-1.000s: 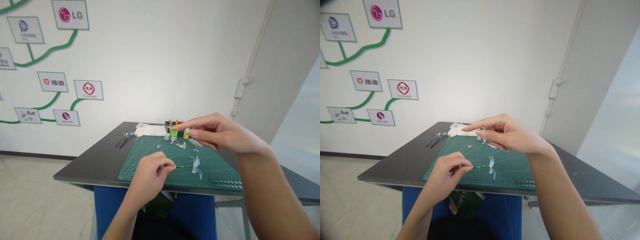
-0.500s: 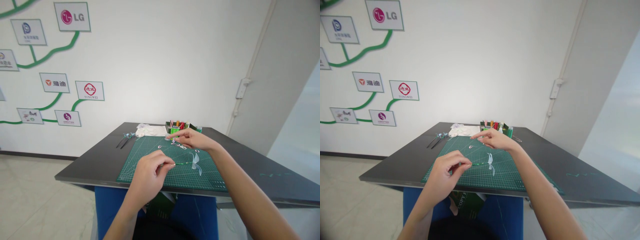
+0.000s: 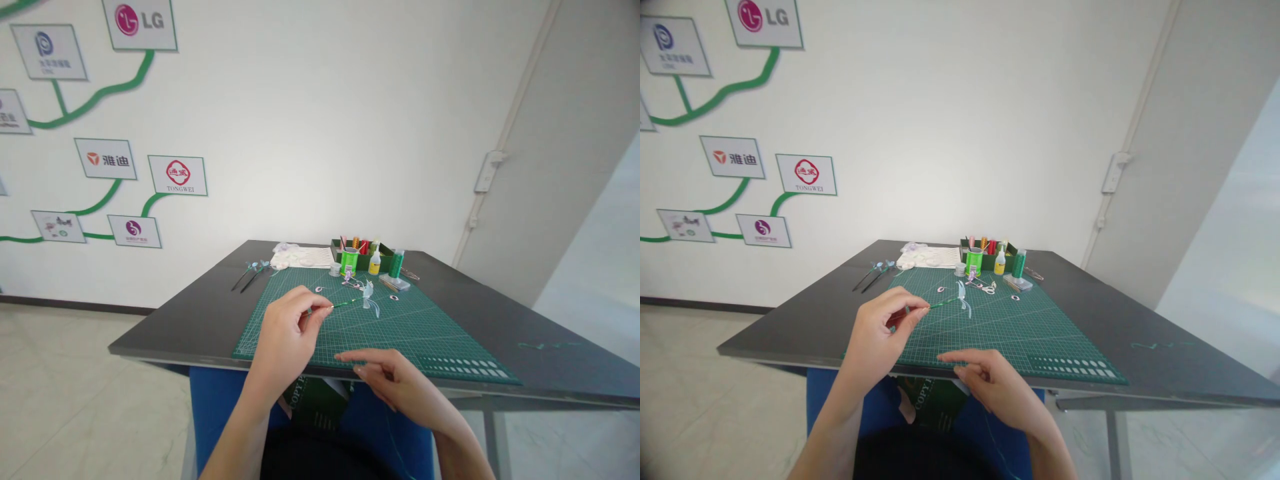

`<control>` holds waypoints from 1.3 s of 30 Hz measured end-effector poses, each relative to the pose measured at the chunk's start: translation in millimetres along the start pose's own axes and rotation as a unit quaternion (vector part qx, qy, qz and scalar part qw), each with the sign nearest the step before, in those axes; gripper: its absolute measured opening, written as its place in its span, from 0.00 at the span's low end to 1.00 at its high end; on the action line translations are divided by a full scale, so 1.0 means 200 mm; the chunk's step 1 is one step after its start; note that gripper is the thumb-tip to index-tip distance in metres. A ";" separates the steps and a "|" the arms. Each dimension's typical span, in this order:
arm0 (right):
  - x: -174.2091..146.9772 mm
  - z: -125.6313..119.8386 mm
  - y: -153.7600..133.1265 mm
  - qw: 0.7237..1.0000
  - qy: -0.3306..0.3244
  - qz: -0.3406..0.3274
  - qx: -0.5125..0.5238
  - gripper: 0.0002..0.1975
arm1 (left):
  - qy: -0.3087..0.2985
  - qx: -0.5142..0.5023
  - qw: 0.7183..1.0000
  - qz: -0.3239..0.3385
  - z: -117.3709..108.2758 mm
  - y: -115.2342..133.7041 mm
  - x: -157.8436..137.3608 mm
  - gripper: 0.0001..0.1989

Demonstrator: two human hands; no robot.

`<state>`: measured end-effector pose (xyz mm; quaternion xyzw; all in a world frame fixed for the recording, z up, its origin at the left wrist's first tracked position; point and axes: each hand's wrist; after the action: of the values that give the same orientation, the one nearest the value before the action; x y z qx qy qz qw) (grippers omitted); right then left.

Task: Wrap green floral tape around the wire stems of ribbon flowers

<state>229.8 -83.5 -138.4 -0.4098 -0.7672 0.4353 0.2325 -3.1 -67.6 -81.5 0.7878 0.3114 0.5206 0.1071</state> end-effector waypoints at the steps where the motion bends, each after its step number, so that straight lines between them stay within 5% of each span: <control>1: -0.03 0.02 0.00 1.000 0.004 -0.001 0.003 0.26 | 0.001 0.006 1.000 -0.003 0.00 0.00 0.00 0.09; 10: -0.28 0.09 -0.08 0.986 0.114 -0.066 -0.099 0.15 | -0.025 0.016 0.999 -0.019 0.01 -0.04 0.02 0.09; 18: -0.19 -0.16 -0.40 0.967 -0.036 -0.219 -0.126 0.17 | -0.076 0.011 0.997 -0.015 0.03 -0.01 0.02 0.10; 29: 0.03 -0.54 -0.74 0.976 -0.103 -0.145 -0.124 0.22 | -0.117 0.007 0.993 0.000 0.04 0.03 0.01 0.10; 39: 0.23 -0.66 -0.58 0.983 -0.123 -0.110 -0.086 0.27 | -0.099 -0.010 0.995 0.024 0.02 0.04 0.01 0.09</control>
<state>249.3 -15.2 28.8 -0.2846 -0.8648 0.3865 0.1472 3.8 -71.7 -76.9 0.8413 0.2754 0.4458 0.1327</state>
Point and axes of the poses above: each hand's wrist, its own x-axis towards the middle knuckle, its own z-axis out of the palm, y = z × x, and after that the axes turned 8 degrees about -y, right-handed
